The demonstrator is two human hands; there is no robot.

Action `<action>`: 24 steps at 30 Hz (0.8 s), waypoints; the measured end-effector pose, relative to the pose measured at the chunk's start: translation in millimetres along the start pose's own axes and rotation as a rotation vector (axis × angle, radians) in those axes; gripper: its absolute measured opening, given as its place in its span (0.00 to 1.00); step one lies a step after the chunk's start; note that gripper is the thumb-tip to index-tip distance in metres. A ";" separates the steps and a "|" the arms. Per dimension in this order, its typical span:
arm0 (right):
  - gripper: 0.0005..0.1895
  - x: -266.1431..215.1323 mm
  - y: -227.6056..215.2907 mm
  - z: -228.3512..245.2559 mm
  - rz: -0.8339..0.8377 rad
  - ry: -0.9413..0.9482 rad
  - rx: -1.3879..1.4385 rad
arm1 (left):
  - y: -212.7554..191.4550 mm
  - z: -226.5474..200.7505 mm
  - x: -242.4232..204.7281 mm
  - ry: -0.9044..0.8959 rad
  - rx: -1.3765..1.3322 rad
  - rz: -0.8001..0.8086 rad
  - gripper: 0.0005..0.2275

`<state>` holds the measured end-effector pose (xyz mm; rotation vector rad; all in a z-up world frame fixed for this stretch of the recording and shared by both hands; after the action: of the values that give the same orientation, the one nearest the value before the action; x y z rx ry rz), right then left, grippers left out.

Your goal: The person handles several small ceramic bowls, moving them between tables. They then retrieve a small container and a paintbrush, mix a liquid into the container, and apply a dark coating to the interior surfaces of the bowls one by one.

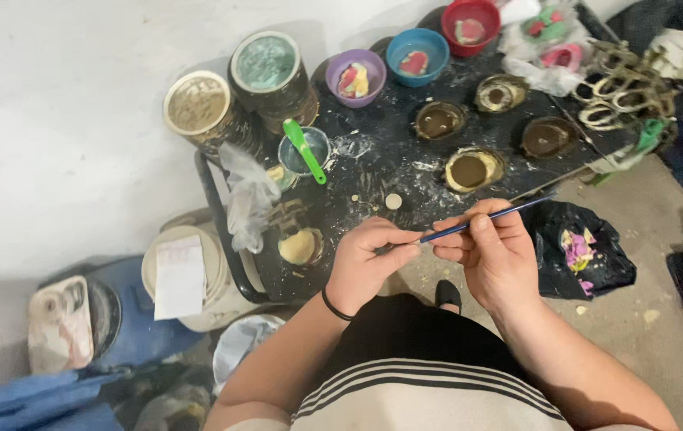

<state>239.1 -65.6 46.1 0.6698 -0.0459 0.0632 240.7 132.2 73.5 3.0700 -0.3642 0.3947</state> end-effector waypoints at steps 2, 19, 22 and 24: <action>0.06 -10.4 4.3 4.0 -0.008 -0.056 -0.037 | 2.0 4.1 -4.6 0.026 -0.012 0.030 0.09; 0.10 -52.7 9.0 22.1 0.081 -0.127 -0.495 | 28.8 -28.5 -16.9 0.101 0.321 0.070 0.13; 0.12 -51.6 3.9 39.2 0.047 -0.175 -0.535 | 42.8 -31.1 -7.7 0.187 0.418 0.065 0.10; 0.12 -49.7 2.3 56.9 0.020 -0.207 -0.643 | 53.9 -23.0 1.0 0.154 0.362 0.073 0.07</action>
<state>188.0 -101.4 88.9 0.0311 -0.2613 -0.0038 223.4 80.8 95.8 3.3471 -0.4443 0.7759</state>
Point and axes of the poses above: each hand's wrist, its own x-axis towards the middle knuckle, its own y-axis out of the palm, z = x × y, the point moved 6 cm from there along x, towards the middle knuckle, and after that the axes turned 6 degrees about z, right-handed, at the moved point
